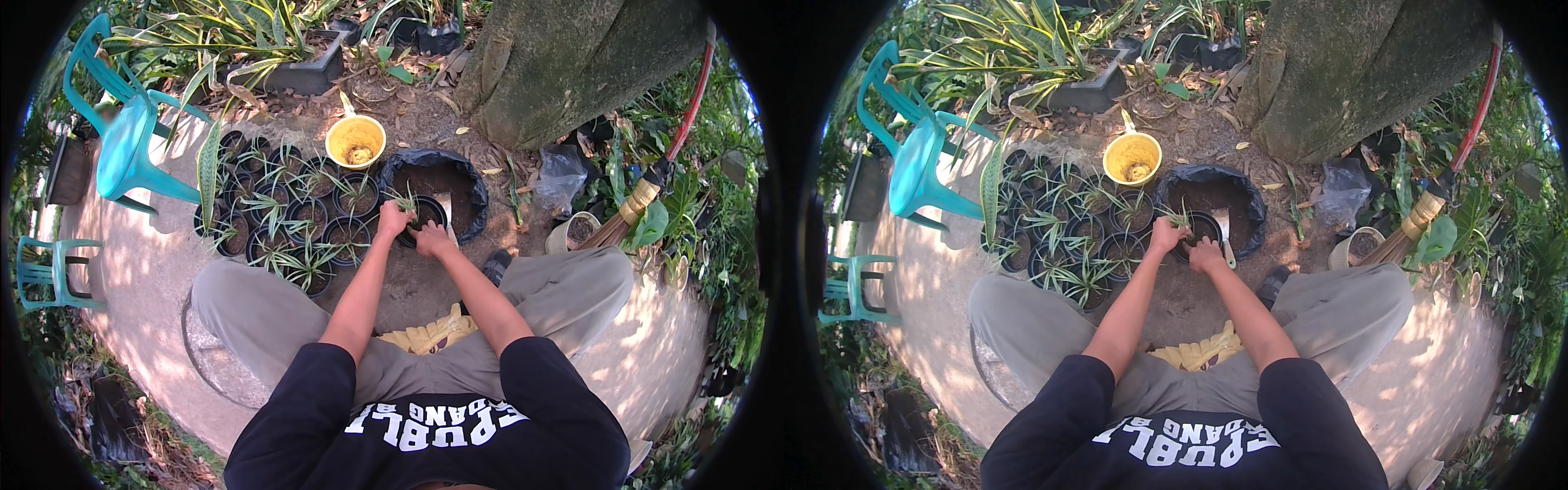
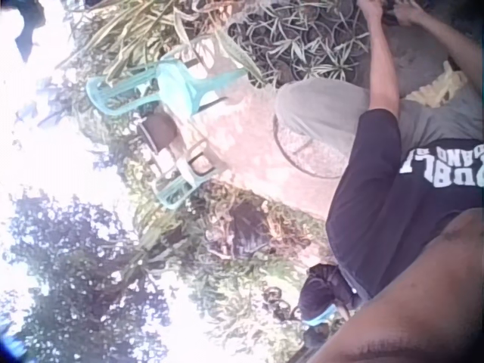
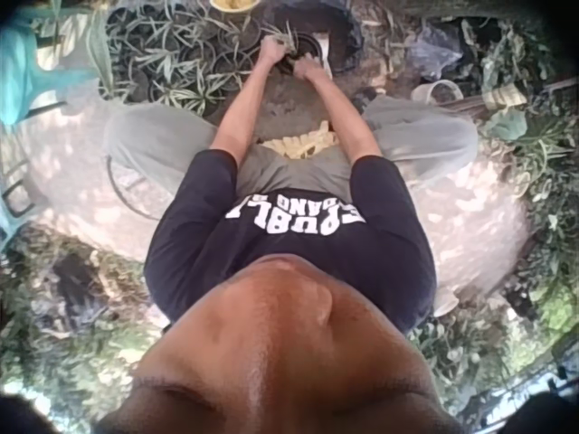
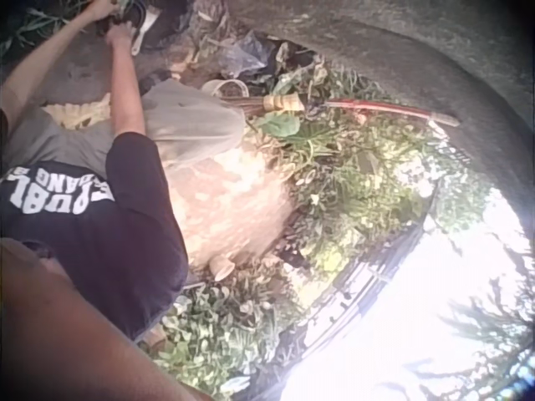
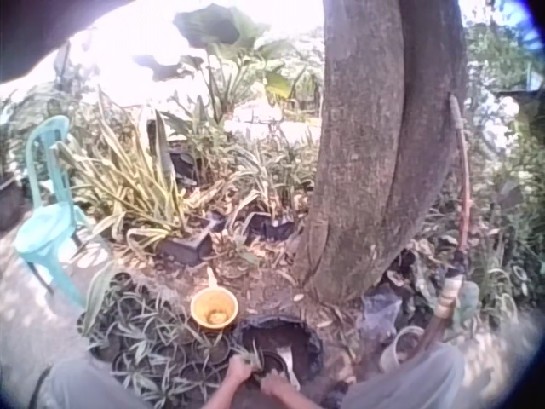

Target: The person scoops soil from a polybag into a small black pot using a plastic spoon and then places a small seedling into the pot by hand.

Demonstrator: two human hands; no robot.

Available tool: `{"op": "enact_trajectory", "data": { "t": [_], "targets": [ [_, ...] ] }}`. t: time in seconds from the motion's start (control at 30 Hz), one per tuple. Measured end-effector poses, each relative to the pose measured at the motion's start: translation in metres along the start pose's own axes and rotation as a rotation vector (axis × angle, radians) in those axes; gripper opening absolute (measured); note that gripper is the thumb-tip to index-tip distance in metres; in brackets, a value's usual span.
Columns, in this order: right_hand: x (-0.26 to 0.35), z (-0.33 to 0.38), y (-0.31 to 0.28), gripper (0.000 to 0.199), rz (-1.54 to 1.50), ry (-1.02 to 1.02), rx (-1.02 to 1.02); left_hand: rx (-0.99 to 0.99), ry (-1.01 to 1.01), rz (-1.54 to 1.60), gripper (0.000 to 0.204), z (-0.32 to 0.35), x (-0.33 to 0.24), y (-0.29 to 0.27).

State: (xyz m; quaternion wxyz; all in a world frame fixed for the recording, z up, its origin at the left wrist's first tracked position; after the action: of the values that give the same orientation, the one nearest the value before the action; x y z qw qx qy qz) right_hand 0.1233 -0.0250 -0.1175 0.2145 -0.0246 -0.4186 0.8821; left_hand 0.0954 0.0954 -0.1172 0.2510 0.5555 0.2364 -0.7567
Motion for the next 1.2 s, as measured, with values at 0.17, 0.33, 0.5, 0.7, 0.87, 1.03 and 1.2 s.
{"op": "enact_trajectory", "data": {
  "t": [0.17,0.33,0.5,0.7,0.87,1.03,1.2],
  "targets": [
    [-0.001,-0.004,0.000,0.057,0.112,0.012,-0.004,0.007,-0.006,-0.012,0.018,0.000,0.000,0.002],
    [0.003,-0.014,0.007,0.064,0.173,-0.003,0.063,0.013,-0.001,-0.064,0.016,0.003,-0.006,0.000],
    [0.005,-0.021,0.005,0.057,0.200,0.048,0.154,0.018,-0.029,-0.013,0.015,0.008,-0.007,0.001],
    [-0.003,-0.030,0.006,0.051,0.144,0.101,0.125,0.014,-0.038,-0.031,0.016,0.010,-0.009,0.000],
    [-0.007,-0.031,0.015,0.055,0.194,0.122,0.090,0.037,-0.008,-0.086,0.022,0.011,-0.021,0.004],
    [-0.008,-0.007,0.004,0.053,0.078,0.044,-0.013,0.048,0.056,-0.253,0.032,0.013,-0.039,0.000],
    [-0.025,0.011,-0.020,0.044,-0.208,-0.029,-0.137,-0.192,0.291,-0.429,0.055,0.031,-0.091,-0.023]
  ]
}}
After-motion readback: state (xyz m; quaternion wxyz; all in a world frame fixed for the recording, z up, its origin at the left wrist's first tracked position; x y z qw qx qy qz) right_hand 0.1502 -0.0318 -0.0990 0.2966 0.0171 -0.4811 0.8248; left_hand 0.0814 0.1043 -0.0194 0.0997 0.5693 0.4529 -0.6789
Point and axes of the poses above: each hand's wrist, its own z-axis away from the middle knuckle, its own y-axis out of the palm, x = y × z, the point moved 10 cm from there along -z, towards the middle knuckle, and after that the axes turned 4 degrees about x, right-handed, at the moved point
